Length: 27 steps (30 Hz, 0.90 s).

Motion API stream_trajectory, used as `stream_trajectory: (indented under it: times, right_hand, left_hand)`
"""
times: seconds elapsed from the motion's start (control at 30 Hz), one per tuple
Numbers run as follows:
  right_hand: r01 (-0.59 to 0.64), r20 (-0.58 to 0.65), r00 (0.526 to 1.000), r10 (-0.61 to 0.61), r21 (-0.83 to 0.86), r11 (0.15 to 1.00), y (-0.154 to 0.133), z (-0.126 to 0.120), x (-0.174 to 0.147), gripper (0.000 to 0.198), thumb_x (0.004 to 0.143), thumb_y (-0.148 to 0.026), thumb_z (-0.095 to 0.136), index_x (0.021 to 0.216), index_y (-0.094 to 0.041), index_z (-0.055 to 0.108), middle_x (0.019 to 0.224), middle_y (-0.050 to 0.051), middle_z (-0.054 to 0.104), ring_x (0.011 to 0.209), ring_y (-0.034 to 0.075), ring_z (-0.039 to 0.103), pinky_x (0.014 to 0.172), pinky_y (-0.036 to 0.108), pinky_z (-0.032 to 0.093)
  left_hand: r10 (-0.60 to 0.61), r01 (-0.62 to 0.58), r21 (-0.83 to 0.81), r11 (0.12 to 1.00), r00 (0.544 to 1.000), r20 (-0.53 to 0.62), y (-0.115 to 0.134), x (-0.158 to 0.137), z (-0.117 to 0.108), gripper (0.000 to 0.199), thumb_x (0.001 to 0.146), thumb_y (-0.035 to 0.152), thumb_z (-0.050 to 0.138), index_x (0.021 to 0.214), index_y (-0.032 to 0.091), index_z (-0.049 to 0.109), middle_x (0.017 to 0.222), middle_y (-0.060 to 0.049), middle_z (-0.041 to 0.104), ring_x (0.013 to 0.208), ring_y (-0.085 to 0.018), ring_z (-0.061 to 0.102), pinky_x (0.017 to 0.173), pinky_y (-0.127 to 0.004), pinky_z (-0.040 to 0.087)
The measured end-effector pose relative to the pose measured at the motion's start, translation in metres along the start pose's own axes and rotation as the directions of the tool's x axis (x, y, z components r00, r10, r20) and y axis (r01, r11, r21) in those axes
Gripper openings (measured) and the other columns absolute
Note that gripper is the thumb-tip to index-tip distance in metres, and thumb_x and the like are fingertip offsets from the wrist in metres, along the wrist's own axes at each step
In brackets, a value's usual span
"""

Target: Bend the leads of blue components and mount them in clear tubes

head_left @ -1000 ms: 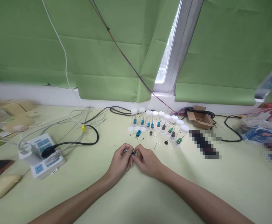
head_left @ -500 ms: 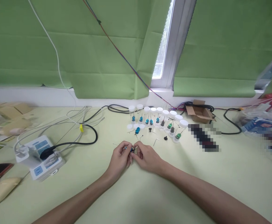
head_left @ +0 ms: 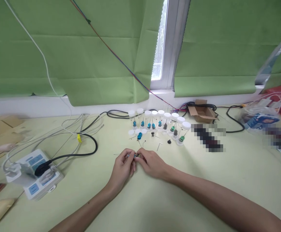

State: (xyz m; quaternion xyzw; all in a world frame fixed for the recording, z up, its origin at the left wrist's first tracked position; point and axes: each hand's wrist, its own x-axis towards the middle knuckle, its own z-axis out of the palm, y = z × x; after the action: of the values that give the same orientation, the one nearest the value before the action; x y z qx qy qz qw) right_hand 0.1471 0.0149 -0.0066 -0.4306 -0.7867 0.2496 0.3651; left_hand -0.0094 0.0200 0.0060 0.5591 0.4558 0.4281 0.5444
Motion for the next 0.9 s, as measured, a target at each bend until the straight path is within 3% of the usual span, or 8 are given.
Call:
stream_trajectory:
  times: [0.9]
  right_hand:
    - [-0.022, -0.008, 1.0, 0.022, -0.055, 0.998, -0.0015, 0.0009, -0.0009, 0.015, 0.098, -0.024, 0.038, 0.094, -0.018, 0.051, 0.082, 0.005, 0.064, 0.07, 0.016, 0.059, 0.065, 0.026, 0.042]
  left_hand:
    - [-0.048, 0.048, -0.042, 0.998, 0.999, 0.006, 0.0011, -0.0009, 0.0005, 0.028, 0.084, 0.047, 0.058, 0.079, 0.02, 0.052, 0.043, 0.008, 0.046, 0.035, -0.008, 0.039, 0.035, -0.017, 0.029]
